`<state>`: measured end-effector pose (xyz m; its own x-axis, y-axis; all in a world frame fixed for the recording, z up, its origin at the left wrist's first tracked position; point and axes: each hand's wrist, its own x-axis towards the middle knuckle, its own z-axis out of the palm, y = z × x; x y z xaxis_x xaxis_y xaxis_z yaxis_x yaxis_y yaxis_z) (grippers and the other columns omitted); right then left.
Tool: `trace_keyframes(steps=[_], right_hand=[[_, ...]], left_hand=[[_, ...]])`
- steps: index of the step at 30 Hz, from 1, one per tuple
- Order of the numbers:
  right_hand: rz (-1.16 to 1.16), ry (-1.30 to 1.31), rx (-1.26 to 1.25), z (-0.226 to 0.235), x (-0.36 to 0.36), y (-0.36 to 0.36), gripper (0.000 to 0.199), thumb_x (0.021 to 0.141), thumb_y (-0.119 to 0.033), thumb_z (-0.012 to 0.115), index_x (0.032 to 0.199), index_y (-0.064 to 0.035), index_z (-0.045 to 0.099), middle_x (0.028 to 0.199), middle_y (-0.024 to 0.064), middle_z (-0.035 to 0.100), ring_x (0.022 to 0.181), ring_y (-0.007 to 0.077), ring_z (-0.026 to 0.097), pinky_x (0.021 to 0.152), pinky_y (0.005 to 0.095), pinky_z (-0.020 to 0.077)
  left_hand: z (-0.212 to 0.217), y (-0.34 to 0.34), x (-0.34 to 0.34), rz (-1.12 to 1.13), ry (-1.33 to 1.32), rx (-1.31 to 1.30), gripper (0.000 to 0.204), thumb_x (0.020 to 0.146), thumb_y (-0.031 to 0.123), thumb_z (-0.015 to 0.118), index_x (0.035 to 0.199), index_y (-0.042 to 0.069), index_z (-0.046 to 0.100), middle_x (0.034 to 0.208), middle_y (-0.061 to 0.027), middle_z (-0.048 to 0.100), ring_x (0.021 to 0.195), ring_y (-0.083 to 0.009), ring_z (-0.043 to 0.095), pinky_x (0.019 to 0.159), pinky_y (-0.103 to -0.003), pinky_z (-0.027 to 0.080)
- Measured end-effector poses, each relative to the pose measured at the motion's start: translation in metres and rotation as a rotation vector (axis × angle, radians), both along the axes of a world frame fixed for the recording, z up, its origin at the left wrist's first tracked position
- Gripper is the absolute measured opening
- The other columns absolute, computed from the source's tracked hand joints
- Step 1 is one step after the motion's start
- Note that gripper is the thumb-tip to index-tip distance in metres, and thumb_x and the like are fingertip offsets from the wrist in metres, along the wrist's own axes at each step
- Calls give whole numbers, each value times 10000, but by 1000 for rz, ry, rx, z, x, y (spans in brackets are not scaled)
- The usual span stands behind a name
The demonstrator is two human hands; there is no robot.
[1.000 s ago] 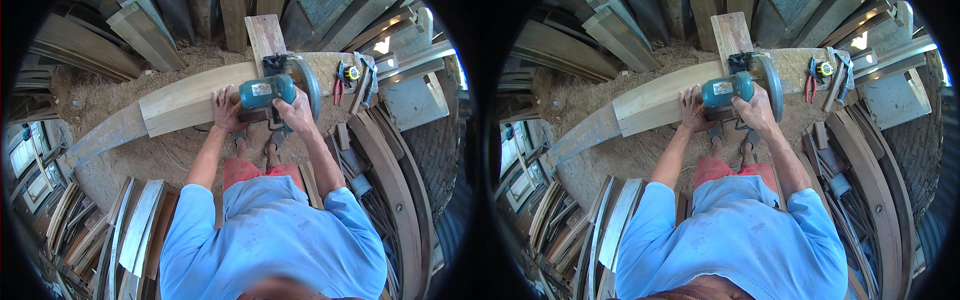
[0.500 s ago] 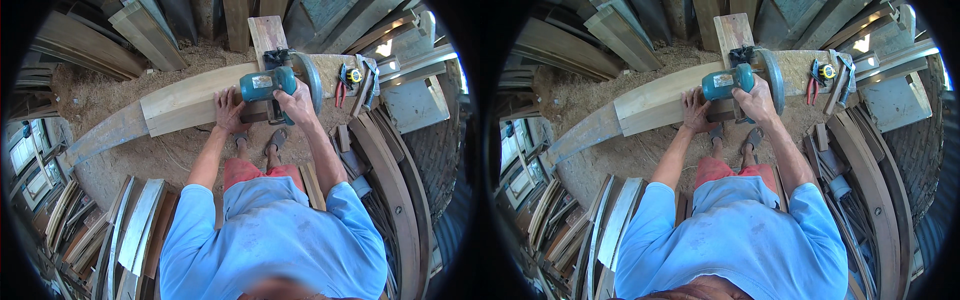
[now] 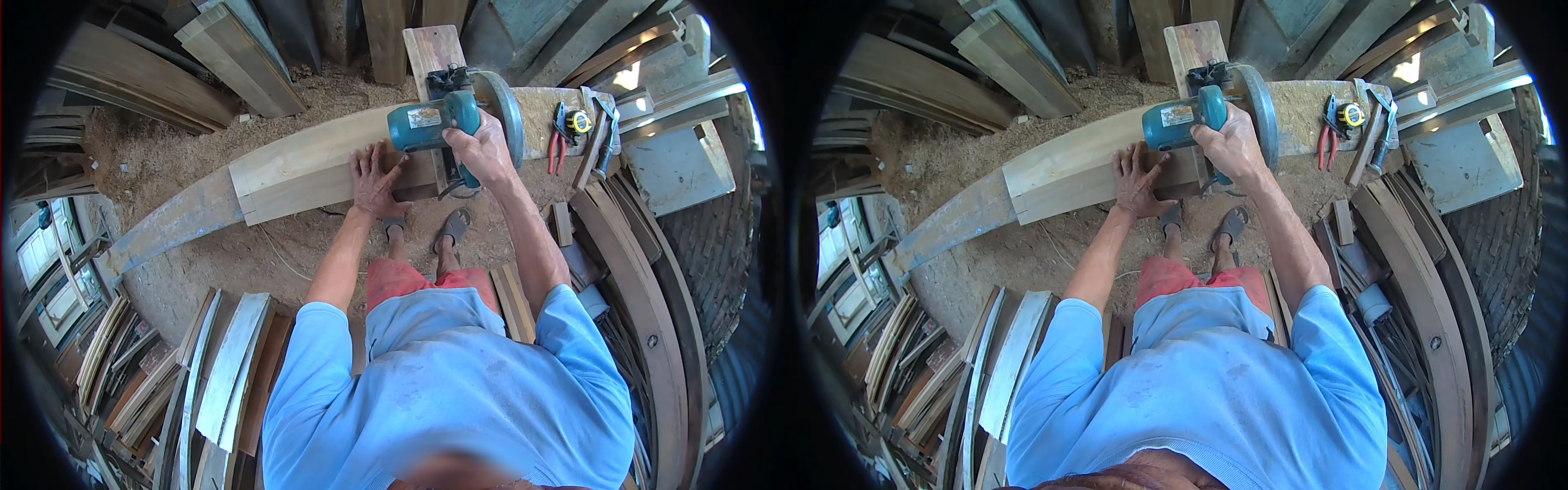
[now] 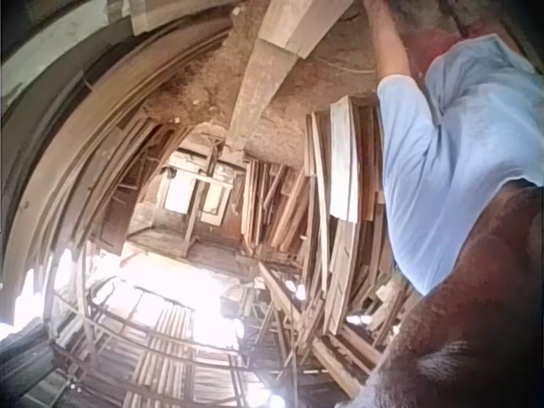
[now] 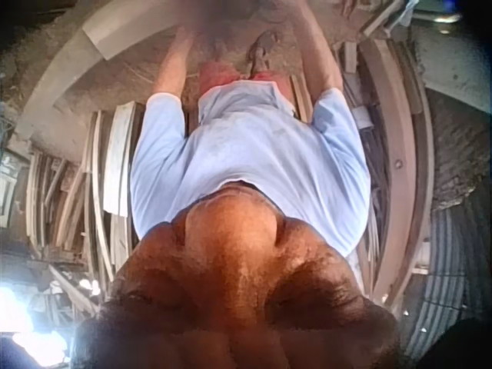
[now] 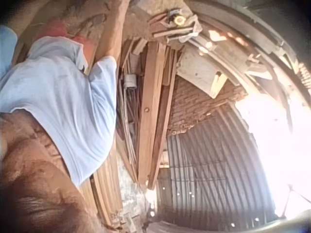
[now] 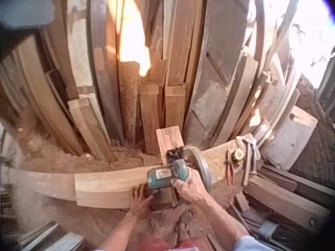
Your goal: The person positions wood panels on a workbench, aligns a smaller guide piece, and cuts through a panel using a circular saw. They then check the alignment of the cut pieces and measure the wood with a tape measure.
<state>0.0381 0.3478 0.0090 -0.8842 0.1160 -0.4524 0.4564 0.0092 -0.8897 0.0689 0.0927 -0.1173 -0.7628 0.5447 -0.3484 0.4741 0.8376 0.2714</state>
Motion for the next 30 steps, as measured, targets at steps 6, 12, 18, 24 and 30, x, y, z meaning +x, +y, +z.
trace_keyframes(steps=[6,12,18,24,30], right_hand=[[-2,26,11,-7,-9,1,192,887,-73,656,1053,22,652,882,36,645,834,134,590,793,332,504],[-8,8,7,-10,-16,2,216,877,-96,667,1055,25,648,880,43,640,832,143,591,793,337,501],[-12,3,4,-7,-24,2,216,874,-79,665,1062,24,644,890,46,640,847,148,592,812,343,496],[-31,93,1,-14,-33,2,136,869,-79,690,941,-40,582,761,1,578,655,100,534,603,296,441],[-14,42,67,-11,-49,5,150,836,-101,676,920,15,631,777,51,623,734,160,584,702,366,495]], left_hand=[[2,0,-1,0,-1,1,1104,524,614,872,1528,402,465,1659,-236,190,1533,-494,138,1220,-708,4],[0,0,1,4,8,30,1102,517,614,867,1524,396,476,1657,-240,192,1530,-496,149,1222,-706,1],[1,0,0,7,-27,-16,1093,524,614,858,1524,379,486,1664,-241,177,1544,-481,111,1230,-691,-24],[6,2,-1,8,-42,-51,1066,545,623,837,1521,370,494,1675,-245,160,1557,-470,80,1232,-683,-35],[5,4,0,-4,-40,-55,1143,533,635,854,1560,371,430,1659,-281,167,1556,-473,86,1238,-663,-27]])
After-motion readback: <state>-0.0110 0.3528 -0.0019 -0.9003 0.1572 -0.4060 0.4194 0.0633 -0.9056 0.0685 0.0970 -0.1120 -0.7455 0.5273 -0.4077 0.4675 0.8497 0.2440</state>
